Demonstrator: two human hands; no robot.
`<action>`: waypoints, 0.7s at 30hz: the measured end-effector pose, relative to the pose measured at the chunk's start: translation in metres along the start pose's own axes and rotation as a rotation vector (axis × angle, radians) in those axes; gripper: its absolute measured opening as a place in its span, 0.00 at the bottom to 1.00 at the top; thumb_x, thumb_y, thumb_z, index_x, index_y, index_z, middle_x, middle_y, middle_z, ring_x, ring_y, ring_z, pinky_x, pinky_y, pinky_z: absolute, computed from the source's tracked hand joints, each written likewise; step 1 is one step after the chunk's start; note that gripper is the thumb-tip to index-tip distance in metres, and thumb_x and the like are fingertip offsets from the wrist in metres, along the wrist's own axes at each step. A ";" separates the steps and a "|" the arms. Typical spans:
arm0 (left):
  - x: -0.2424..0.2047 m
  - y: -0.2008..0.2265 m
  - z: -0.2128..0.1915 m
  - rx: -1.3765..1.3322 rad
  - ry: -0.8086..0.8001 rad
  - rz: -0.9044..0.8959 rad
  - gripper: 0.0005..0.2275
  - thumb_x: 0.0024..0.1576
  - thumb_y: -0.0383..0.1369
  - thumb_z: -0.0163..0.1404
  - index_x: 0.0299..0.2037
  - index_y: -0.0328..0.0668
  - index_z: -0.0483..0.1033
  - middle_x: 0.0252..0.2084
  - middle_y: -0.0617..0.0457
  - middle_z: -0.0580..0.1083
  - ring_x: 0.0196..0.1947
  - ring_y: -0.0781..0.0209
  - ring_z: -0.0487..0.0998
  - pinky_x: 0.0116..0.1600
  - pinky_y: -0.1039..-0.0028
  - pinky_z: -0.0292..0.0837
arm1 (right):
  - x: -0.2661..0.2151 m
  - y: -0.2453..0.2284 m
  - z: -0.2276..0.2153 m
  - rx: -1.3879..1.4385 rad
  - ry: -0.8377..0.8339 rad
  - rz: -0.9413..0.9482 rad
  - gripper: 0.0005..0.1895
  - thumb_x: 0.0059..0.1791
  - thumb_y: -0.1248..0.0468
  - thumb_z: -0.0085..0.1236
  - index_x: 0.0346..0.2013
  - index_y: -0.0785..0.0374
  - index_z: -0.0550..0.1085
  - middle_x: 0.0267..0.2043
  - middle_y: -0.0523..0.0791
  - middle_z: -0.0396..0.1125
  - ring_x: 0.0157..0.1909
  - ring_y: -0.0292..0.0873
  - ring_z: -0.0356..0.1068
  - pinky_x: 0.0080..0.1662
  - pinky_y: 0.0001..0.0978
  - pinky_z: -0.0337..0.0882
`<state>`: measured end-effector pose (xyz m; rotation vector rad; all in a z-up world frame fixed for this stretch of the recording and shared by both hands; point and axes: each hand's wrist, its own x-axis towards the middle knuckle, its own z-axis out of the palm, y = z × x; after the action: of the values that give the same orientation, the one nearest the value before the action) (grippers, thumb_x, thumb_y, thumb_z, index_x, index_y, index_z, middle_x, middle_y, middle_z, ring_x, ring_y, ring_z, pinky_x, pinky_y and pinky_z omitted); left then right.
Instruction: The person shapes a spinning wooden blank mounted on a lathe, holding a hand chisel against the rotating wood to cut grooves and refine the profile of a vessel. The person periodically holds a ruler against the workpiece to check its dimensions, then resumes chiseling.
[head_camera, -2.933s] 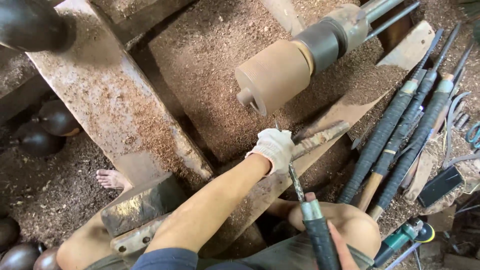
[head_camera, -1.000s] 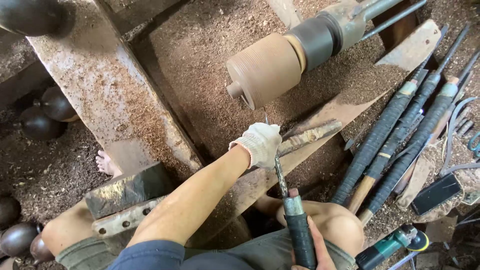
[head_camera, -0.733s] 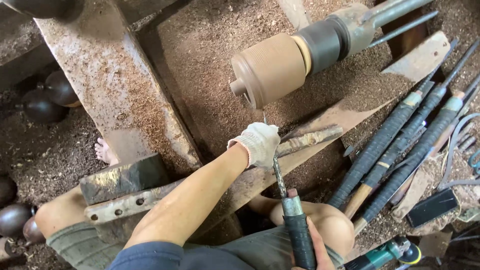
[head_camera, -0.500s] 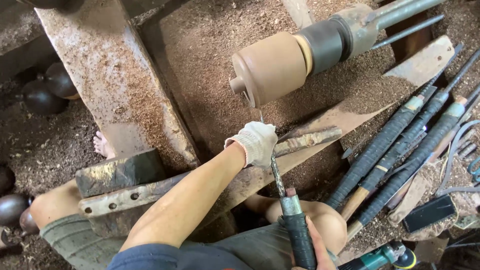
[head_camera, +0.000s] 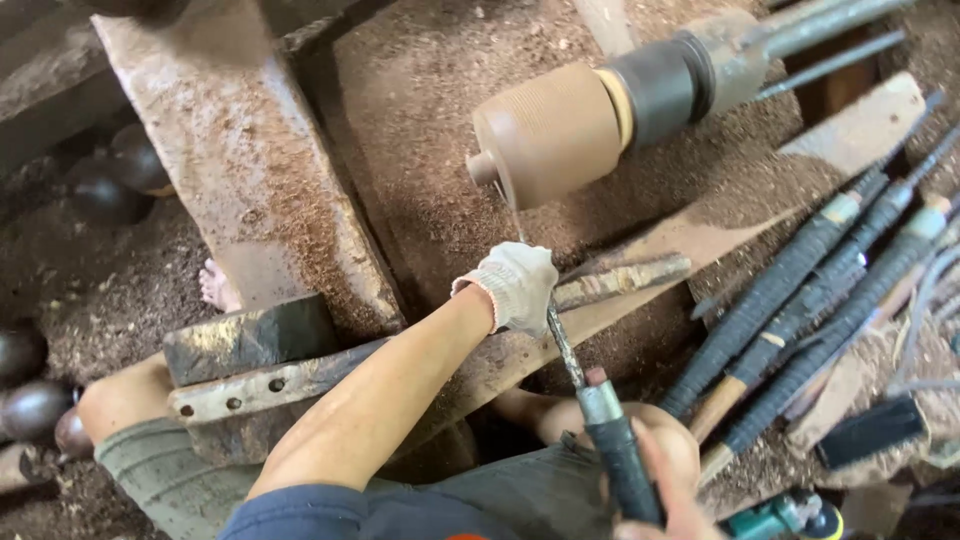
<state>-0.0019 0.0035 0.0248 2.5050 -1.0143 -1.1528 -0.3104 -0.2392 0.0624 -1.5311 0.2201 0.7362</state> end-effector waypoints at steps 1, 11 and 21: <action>-0.001 0.000 -0.001 -0.006 -0.008 -0.005 0.14 0.43 0.42 0.62 0.32 0.41 0.84 0.34 0.44 0.78 0.37 0.46 0.83 0.44 0.62 0.80 | 0.030 -0.028 -0.006 0.009 -0.009 0.005 0.57 0.37 0.64 0.71 0.76 0.57 0.49 0.52 0.51 0.67 0.31 0.41 0.81 0.25 0.28 0.81; 0.026 -0.010 0.014 0.033 -0.025 0.071 0.16 0.44 0.41 0.62 0.37 0.39 0.84 0.44 0.41 0.77 0.44 0.45 0.82 0.49 0.62 0.79 | 0.064 -0.055 0.054 0.272 0.226 0.319 0.67 0.33 0.83 0.57 0.79 0.37 0.43 0.42 0.50 0.67 0.25 0.40 0.70 0.25 0.31 0.72; 0.013 -0.010 0.001 0.028 0.049 0.158 0.19 0.39 0.42 0.65 0.36 0.38 0.83 0.42 0.40 0.77 0.44 0.43 0.82 0.50 0.62 0.78 | 0.066 -0.030 0.089 0.460 0.353 0.260 0.67 0.33 0.84 0.54 0.79 0.37 0.44 0.42 0.50 0.65 0.25 0.41 0.69 0.25 0.32 0.71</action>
<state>0.0085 0.0029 0.0123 2.4112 -1.1983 -1.0334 -0.2704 -0.1313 0.0559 -1.1897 0.8095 0.5605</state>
